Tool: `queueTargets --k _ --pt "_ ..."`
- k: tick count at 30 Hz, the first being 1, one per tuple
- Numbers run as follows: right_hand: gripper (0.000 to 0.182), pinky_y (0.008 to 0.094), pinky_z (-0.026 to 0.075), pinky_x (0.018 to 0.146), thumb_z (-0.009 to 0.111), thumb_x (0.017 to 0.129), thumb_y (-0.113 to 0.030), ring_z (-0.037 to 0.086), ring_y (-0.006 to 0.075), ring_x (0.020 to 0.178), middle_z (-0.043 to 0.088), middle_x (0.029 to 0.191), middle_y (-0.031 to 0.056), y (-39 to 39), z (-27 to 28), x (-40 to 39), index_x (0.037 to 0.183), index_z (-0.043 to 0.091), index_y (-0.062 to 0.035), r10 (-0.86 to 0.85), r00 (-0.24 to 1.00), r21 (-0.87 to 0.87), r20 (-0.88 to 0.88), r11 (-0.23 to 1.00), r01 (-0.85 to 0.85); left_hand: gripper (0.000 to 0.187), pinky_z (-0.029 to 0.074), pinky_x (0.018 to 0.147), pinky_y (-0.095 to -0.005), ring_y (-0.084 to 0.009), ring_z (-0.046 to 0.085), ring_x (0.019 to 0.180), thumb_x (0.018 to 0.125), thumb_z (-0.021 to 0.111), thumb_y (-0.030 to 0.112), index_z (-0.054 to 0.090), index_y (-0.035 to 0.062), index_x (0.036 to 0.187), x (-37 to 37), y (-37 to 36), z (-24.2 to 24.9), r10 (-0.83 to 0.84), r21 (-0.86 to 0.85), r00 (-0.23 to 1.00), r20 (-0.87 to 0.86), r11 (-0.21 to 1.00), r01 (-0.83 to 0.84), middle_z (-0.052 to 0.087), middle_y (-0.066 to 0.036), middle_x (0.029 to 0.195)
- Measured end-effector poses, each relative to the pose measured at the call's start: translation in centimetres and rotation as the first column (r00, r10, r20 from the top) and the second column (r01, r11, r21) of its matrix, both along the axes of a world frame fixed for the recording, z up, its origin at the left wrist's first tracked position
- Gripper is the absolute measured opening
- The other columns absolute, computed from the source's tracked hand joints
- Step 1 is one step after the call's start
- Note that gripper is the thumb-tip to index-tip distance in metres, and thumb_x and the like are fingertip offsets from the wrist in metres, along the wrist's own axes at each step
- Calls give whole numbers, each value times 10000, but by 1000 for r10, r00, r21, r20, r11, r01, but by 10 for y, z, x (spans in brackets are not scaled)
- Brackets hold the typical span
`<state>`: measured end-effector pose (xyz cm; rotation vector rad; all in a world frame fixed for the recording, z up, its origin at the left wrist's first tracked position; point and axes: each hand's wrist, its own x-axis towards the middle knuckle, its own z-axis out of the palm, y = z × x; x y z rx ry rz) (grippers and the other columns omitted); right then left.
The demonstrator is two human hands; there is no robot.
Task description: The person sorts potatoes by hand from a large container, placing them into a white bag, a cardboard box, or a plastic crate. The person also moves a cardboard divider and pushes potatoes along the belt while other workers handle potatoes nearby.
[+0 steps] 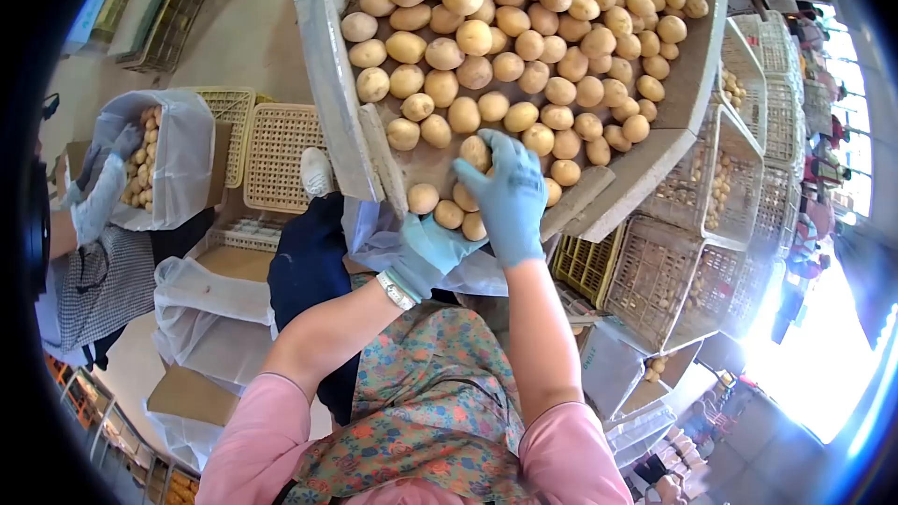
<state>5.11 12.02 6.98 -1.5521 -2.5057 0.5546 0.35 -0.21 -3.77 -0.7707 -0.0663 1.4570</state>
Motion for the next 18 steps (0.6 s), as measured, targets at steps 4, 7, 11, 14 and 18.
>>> queueTargets --k 4,7,11,14,18 --pt "598 402 488 1065 694 958 -302 613 253 1224 603 1379 140 -29 16 34 1477 516 -64 -591 571 -771 -570 625 -123 753 314 1191 -650 -378 346 1499 1034 361 593 263 120 1610 -1 -3 -4 27 55 999 34 998 -29 340 -171 1628" --pt "626 422 493 1075 573 1045 -355 595 256 1251 553 1440 142 -51 10 46 1566 368 -76 -892 152 -830 -426 318 -459 738 336 1191 -623 -370 364 1491 1030 377 573 301 95 1587 8 -8 -18 136 256 978 156 951 -173 375 -180 1605" --pt "703 529 561 938 579 1005 -521 642 292 1131 589 1409 110 -55 -11 54 1577 366 -171 -982 -21 -696 -190 149 -703 637 417 1157 -531 -331 478 1398 1057 334 501 374 79 1532 1 -14 -18 21 130 999 34 991 -25 465 -167 1534" --pt "755 438 614 787 628 975 -522 649 293 1034 596 1387 133 -70 -5 61 1578 348 -164 -965 -34 -680 -261 209 -702 636 430 1143 -466 -330 462 1422 1059 307 513 403 64 1499 -1 -2 -9 123 685 985 124 707 -175 476 -159 1532" --pt "692 422 613 754 651 997 -387 659 240 960 584 1374 137 -100 1 100 1566 359 -124 -916 -21 -746 -400 339 -572 665 339 1202 -566 -348 362 1485 1052 325 553 361 114 1551 -4 -8 2 -100 6 985 -139 995 102 371 -136 1616"
